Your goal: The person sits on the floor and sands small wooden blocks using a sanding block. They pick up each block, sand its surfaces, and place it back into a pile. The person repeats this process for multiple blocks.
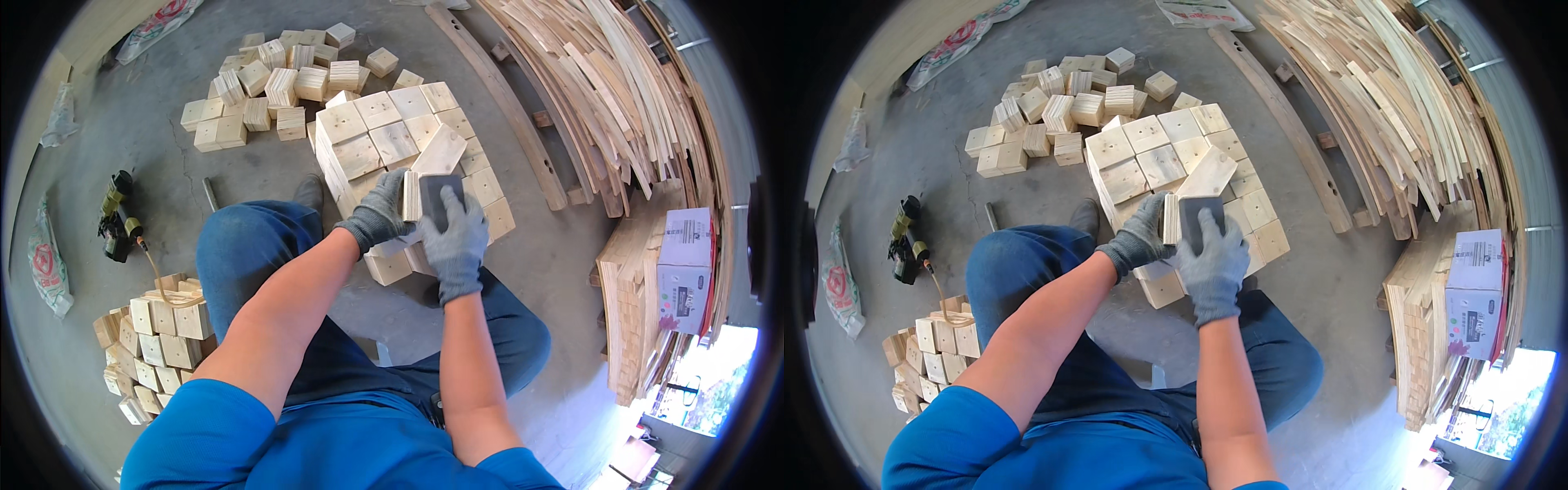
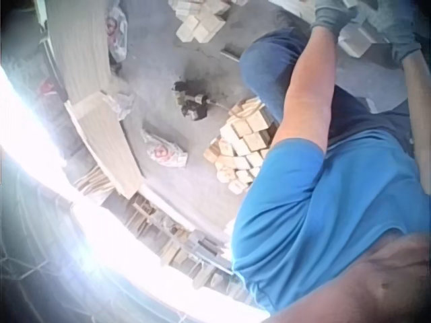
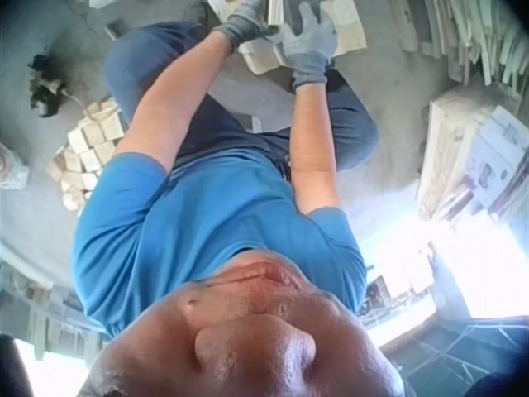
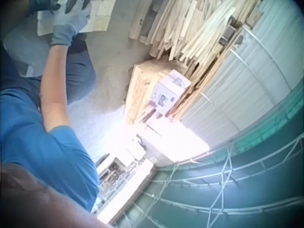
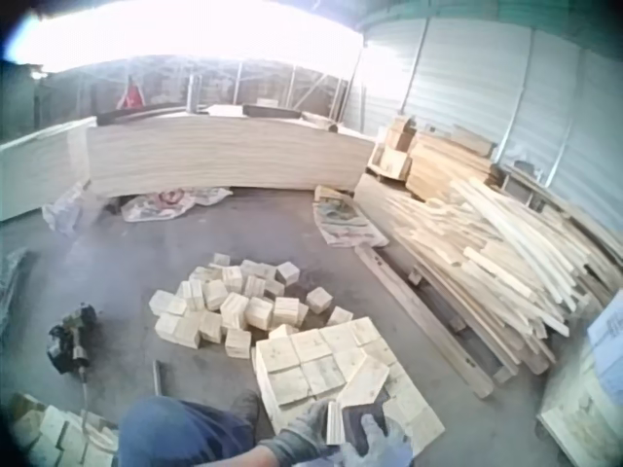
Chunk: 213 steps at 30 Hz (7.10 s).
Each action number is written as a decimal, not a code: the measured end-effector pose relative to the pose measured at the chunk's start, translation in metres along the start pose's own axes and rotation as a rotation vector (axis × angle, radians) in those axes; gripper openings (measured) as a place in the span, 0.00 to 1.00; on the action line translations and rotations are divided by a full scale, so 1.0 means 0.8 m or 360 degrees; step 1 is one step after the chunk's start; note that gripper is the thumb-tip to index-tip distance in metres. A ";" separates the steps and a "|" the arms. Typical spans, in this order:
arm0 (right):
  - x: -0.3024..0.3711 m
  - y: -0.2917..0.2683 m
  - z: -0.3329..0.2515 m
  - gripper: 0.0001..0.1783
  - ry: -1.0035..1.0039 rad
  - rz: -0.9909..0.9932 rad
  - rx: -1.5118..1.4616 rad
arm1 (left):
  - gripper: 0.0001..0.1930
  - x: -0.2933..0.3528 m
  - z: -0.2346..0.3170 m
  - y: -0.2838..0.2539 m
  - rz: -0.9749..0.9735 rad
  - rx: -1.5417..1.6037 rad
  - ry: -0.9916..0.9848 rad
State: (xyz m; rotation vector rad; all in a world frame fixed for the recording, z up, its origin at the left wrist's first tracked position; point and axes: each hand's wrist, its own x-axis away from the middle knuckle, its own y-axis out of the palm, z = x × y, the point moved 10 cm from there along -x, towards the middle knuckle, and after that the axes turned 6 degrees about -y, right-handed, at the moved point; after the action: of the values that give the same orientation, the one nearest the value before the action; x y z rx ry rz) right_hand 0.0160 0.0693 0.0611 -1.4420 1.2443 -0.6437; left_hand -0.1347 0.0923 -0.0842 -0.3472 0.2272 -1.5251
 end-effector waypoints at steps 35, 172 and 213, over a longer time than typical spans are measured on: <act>0.060 -0.012 -0.001 0.41 0.0077 -0.0042 -0.0067 | 0.56 0.004 0.028 -0.006 0.0017 0.0026 0.0069; -0.056 -0.041 0.144 0.39 0.0158 -0.0082 0.0117 | 0.56 0.005 0.016 -0.001 -0.0018 0.0045 -0.0023; 0.036 -0.126 0.280 0.41 0.0748 0.0034 -0.0479 | 0.51 -0.021 0.010 -0.016 -0.0454 0.0362 -0.0539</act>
State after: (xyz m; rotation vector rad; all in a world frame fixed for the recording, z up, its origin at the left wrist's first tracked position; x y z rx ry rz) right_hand 0.2582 0.1131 0.0858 -1.5700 1.7806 -0.8390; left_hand -0.1448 0.1098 -0.0733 -0.4631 -0.2713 -1.7226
